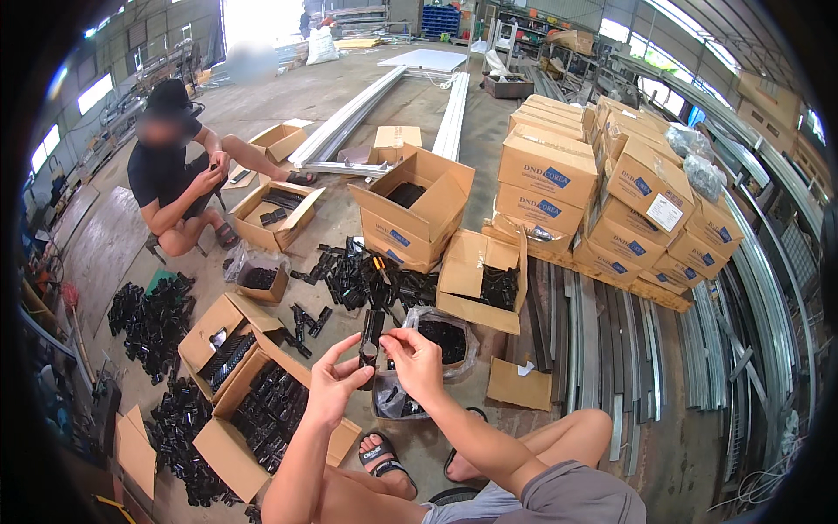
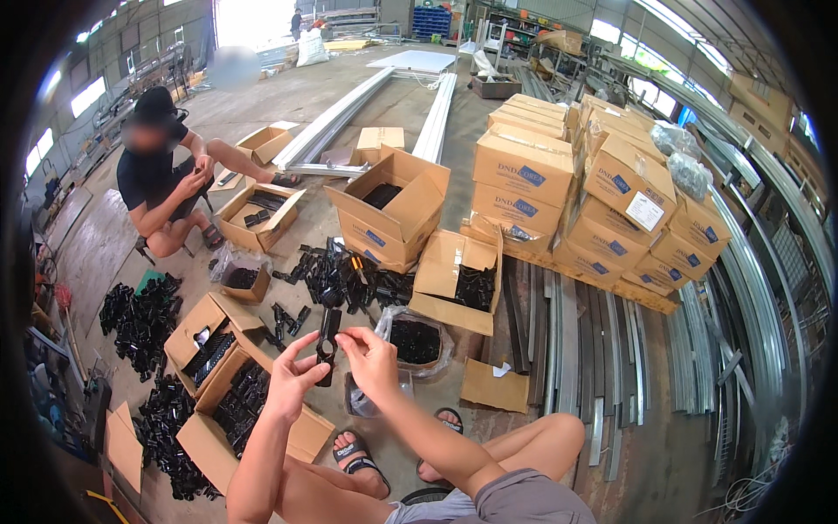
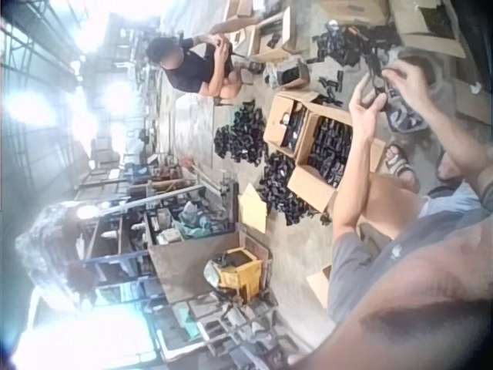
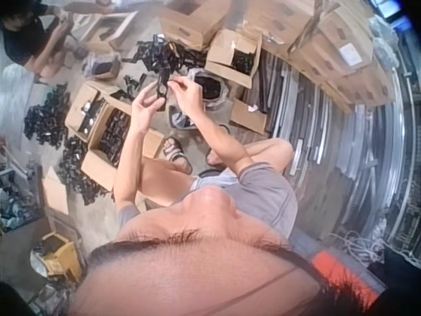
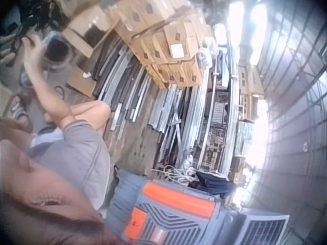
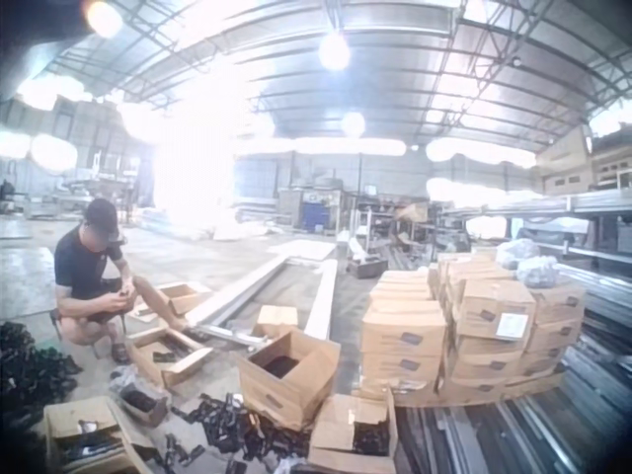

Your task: The person sorts through small black plastic brackets, picking them up from various cardboard boxes and placing them into a plastic bag.

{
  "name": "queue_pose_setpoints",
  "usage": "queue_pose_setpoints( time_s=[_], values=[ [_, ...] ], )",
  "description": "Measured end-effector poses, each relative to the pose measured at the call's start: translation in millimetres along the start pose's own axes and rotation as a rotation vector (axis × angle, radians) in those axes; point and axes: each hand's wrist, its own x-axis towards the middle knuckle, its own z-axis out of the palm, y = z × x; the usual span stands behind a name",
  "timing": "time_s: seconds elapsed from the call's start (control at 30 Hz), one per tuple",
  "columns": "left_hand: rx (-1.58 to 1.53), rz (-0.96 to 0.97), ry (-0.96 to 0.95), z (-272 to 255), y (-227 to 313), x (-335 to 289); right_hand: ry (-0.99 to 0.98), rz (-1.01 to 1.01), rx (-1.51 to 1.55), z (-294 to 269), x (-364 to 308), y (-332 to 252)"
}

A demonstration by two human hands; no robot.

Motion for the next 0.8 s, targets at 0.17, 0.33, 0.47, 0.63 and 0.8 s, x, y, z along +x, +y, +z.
queue_pose_setpoints(
  time_s=[0.17, 0.33, 0.47, 0.63, 0.8],
  values=[
    [0.036, 0.010, -0.011, -3, -2, 3, 0.039, -0.064, -0.061, 3, -1, -1],
    [0.032, 0.008, -0.014, -5, -3, 5, 0.084, -0.140, -0.161, 6, -2, -1],
    [0.009, -0.007, -0.019, -2, -3, 7, 0.094, -0.124, -0.141, 2, -3, 1],
    [0.011, -0.011, -0.017, -1, -5, 7, 0.090, -0.077, 0.015, 2, -4, 7],
    [0.004, -0.013, -0.031, 0, -5, 6, 0.100, -0.050, 0.082, 1, -6, 8]
  ],
)
